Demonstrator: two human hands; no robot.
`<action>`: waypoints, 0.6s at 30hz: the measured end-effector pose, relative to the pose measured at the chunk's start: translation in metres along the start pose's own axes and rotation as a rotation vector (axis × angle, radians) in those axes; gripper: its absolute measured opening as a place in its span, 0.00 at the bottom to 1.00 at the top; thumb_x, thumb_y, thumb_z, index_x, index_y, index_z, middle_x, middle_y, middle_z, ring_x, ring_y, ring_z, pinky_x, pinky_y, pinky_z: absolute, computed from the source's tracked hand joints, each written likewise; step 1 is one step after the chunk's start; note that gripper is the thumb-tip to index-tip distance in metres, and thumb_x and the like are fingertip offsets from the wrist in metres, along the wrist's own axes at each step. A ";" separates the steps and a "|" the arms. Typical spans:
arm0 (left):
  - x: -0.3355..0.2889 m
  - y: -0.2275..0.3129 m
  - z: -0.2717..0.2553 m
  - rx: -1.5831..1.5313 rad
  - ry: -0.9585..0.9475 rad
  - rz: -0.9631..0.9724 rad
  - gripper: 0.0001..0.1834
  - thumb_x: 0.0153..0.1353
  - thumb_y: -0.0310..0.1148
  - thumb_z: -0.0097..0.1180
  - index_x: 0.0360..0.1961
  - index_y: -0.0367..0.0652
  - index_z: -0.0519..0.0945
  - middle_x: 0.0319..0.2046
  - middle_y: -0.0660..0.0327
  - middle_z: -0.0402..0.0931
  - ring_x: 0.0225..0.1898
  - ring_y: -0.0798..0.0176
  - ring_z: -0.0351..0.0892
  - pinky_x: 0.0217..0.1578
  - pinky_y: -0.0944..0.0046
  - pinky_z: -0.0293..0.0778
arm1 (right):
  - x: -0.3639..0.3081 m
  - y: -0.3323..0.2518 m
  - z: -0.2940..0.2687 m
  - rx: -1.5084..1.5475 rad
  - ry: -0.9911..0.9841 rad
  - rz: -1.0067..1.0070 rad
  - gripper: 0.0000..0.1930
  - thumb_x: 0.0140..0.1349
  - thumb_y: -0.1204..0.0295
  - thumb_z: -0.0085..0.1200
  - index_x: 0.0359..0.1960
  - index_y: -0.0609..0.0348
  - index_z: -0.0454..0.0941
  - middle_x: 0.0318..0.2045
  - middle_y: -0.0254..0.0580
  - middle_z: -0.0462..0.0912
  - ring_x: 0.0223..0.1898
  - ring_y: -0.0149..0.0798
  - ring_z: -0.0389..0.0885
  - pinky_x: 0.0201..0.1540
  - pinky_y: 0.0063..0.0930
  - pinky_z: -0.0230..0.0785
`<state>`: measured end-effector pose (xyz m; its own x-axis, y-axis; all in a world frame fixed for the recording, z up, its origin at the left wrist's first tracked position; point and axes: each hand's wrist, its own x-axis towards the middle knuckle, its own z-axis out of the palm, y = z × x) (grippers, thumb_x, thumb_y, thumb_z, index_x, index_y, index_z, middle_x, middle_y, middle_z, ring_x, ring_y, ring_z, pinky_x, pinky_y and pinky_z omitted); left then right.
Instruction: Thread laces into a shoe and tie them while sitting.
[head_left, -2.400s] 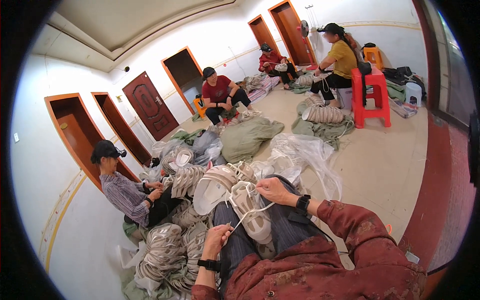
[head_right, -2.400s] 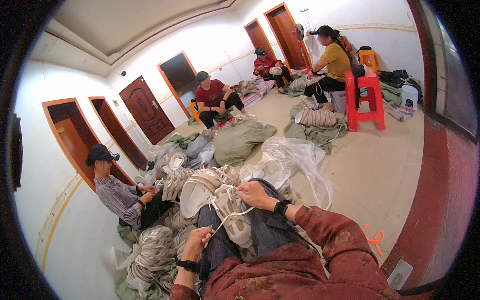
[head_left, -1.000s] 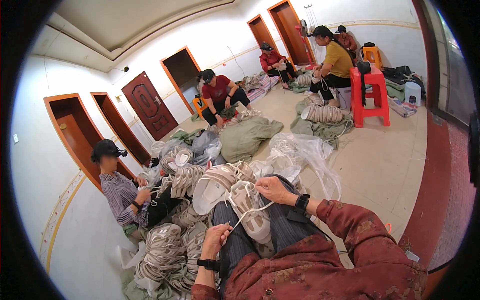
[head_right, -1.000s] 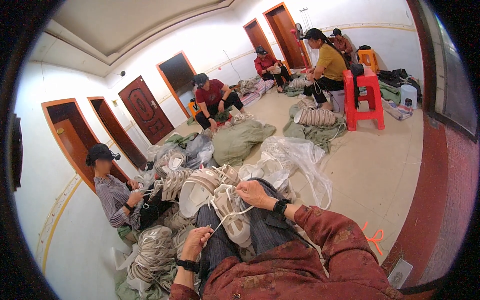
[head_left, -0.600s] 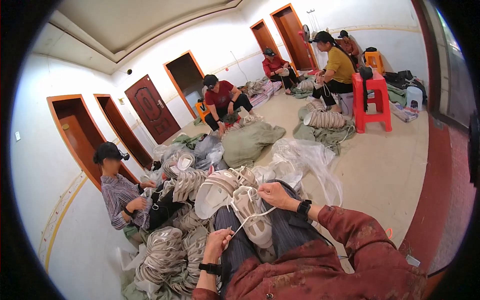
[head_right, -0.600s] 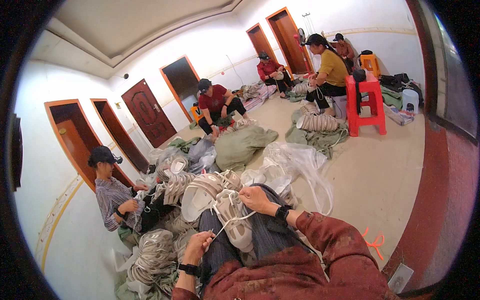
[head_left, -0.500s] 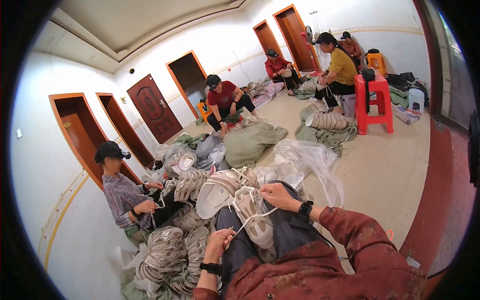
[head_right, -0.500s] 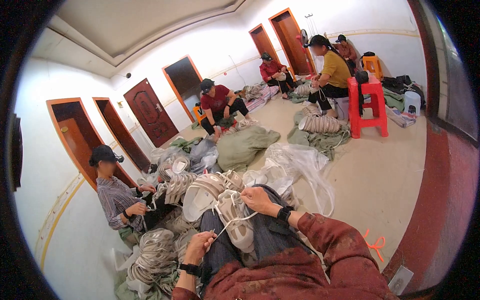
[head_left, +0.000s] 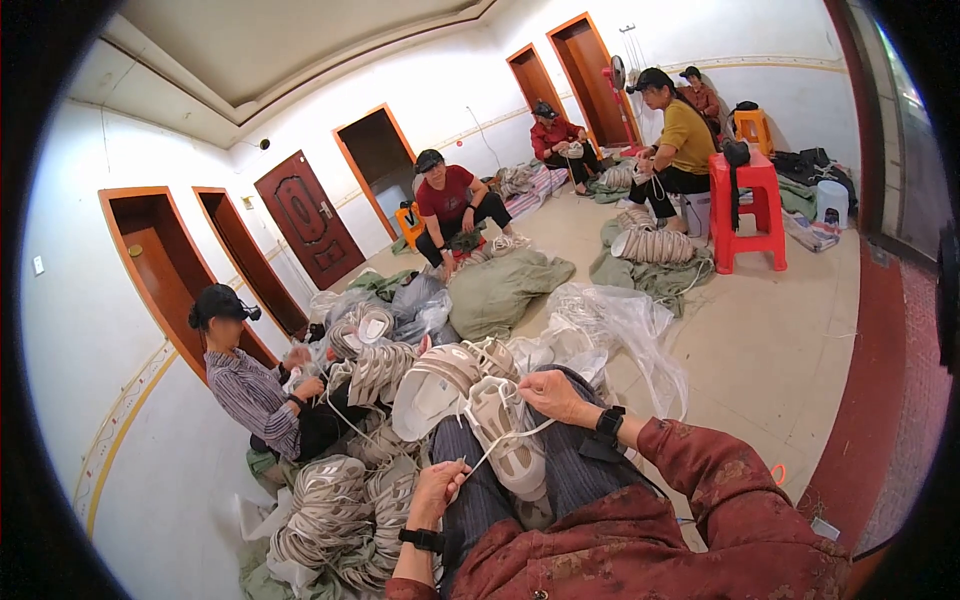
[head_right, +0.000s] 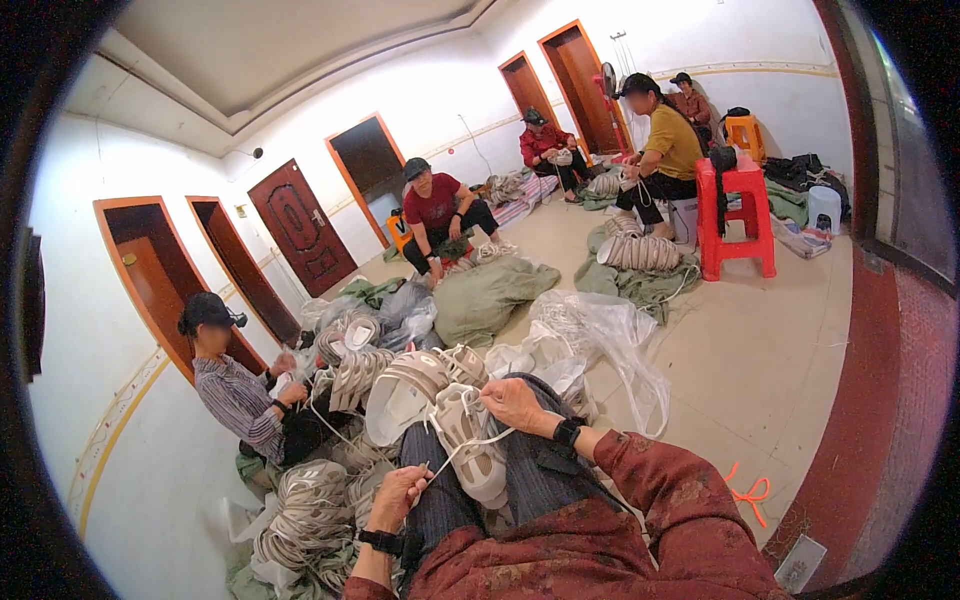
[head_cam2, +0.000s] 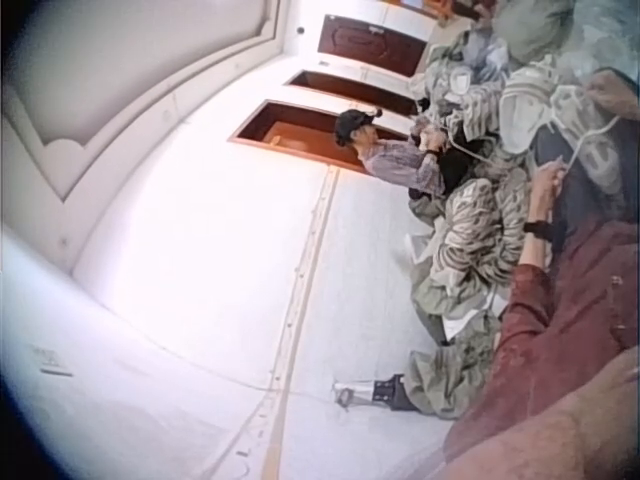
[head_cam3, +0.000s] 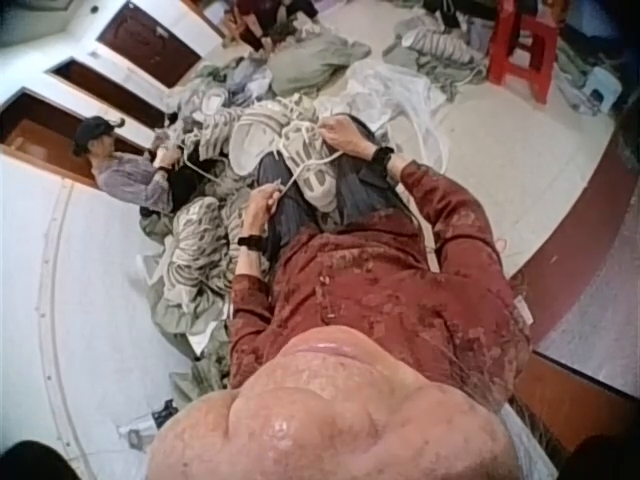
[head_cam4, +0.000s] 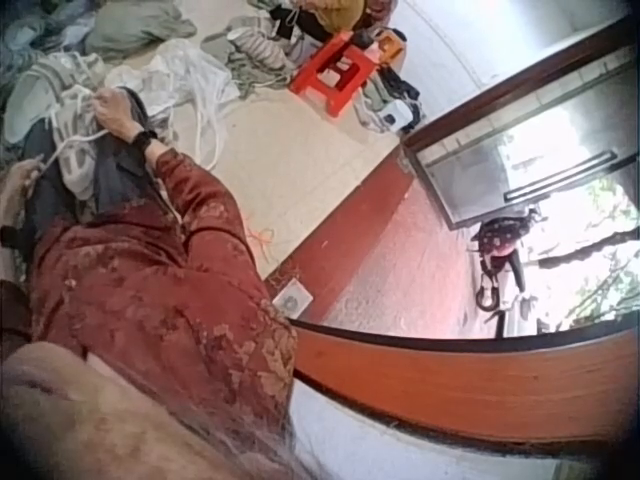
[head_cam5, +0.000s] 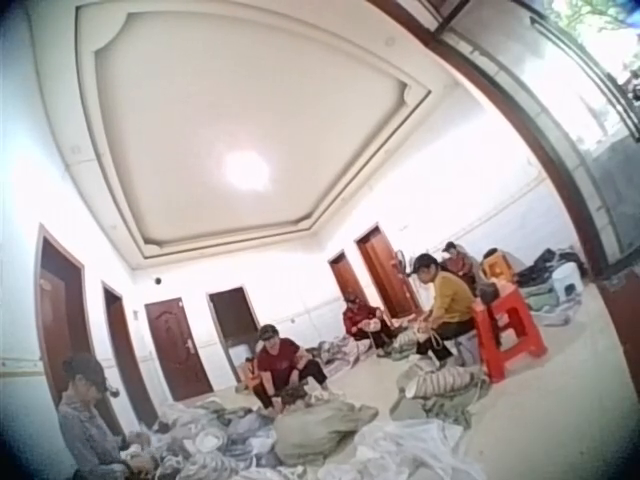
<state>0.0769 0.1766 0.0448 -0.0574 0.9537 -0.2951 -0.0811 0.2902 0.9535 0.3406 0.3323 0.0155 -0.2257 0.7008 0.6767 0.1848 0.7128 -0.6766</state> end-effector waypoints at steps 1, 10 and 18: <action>0.000 0.000 0.000 0.000 0.000 0.000 0.11 0.66 0.33 0.55 0.32 0.35 0.80 0.17 0.71 0.73 0.12 0.82 0.63 0.12 0.82 0.56 | 0.000 -0.001 0.000 0.000 0.000 0.000 0.10 0.59 0.69 0.55 0.32 0.66 0.80 0.21 0.47 0.79 0.23 0.33 0.76 0.30 0.29 0.69; 0.004 -0.003 -0.002 -0.024 -0.022 0.012 0.11 0.66 0.33 0.56 0.32 0.35 0.80 0.17 0.70 0.72 0.12 0.81 0.62 0.12 0.82 0.55 | 0.001 -0.005 -0.002 0.021 -0.002 0.067 0.11 0.56 0.65 0.54 0.31 0.61 0.82 0.25 0.53 0.82 0.29 0.50 0.83 0.33 0.37 0.73; 0.007 -0.004 -0.002 -0.009 -0.011 0.006 0.10 0.65 0.33 0.56 0.32 0.35 0.80 0.17 0.71 0.72 0.11 0.81 0.62 0.11 0.81 0.56 | -0.001 -0.004 -0.003 0.037 0.008 0.073 0.11 0.57 0.66 0.55 0.31 0.62 0.82 0.24 0.53 0.81 0.27 0.49 0.83 0.32 0.37 0.72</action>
<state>0.0751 0.1818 0.0388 -0.0472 0.9563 -0.2885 -0.0897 0.2836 0.9547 0.3427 0.3292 0.0182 -0.2050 0.7511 0.6276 0.1647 0.6585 -0.7343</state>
